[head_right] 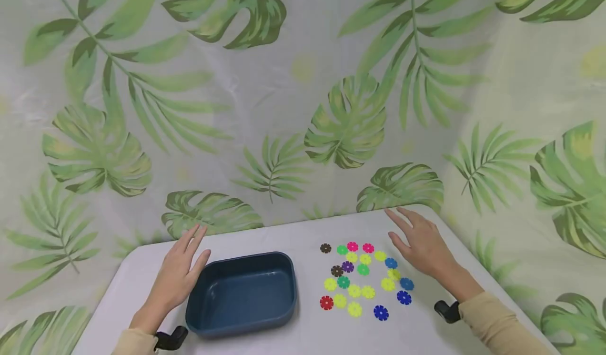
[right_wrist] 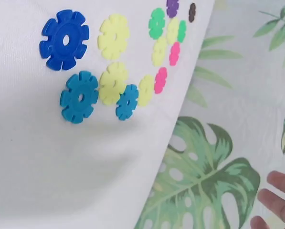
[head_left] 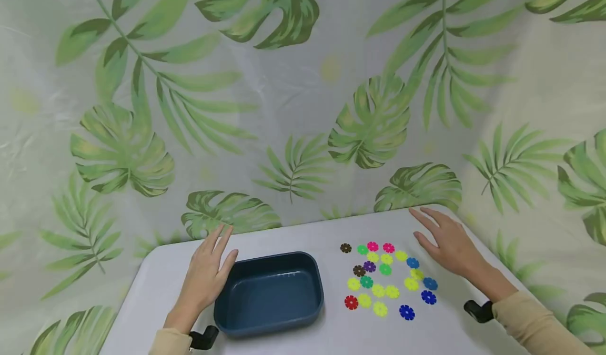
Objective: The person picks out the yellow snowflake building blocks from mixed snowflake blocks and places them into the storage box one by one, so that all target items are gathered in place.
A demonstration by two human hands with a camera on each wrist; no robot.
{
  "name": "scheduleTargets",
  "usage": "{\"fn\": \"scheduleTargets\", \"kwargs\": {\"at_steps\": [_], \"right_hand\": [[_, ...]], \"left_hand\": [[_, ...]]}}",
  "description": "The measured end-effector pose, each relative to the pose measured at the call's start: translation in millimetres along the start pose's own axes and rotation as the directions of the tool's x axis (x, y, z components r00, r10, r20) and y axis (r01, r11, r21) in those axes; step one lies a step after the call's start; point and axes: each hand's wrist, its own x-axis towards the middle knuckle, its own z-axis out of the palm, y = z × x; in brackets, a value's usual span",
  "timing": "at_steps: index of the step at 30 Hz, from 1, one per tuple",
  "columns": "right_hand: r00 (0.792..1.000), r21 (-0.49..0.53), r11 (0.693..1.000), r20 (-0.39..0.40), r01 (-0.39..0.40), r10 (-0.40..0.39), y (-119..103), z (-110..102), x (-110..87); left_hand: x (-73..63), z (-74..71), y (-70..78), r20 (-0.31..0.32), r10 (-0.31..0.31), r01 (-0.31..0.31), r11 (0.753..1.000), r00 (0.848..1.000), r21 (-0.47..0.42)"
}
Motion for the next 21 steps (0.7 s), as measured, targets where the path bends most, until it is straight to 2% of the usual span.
{"fn": "scheduleTargets", "kwargs": {"at_steps": [4, 9, 15, 21], "right_hand": [[0.998, 0.077, 0.995, 0.024, -0.061, 0.059, -0.2, 0.5, -2.3], [0.992, 0.157, 0.979, 0.043, -0.128, 0.123, 1.0, 3.6, -5.9], [0.975, 0.218, 0.951, 0.084, -0.22, 0.206, 0.8, 3.0, -10.1], [0.953, 0.26, 0.918, 0.127, -0.298, 0.274, -0.8, -1.0, -13.7]], "left_hand": [[-15.2, 1.4, -11.4, -0.006, -0.07, 0.069, 0.992, 0.998, -0.106], [-36.7, 7.9, -20.4, 0.016, -0.161, 0.161, 0.962, 0.987, -0.221], [-55.8, 17.4, -22.8, 0.016, -0.234, 0.227, 0.921, 0.972, -0.317], [-66.3, 26.8, -20.6, 0.064, -0.288, 0.29, 0.872, 0.955, -0.394]]}}
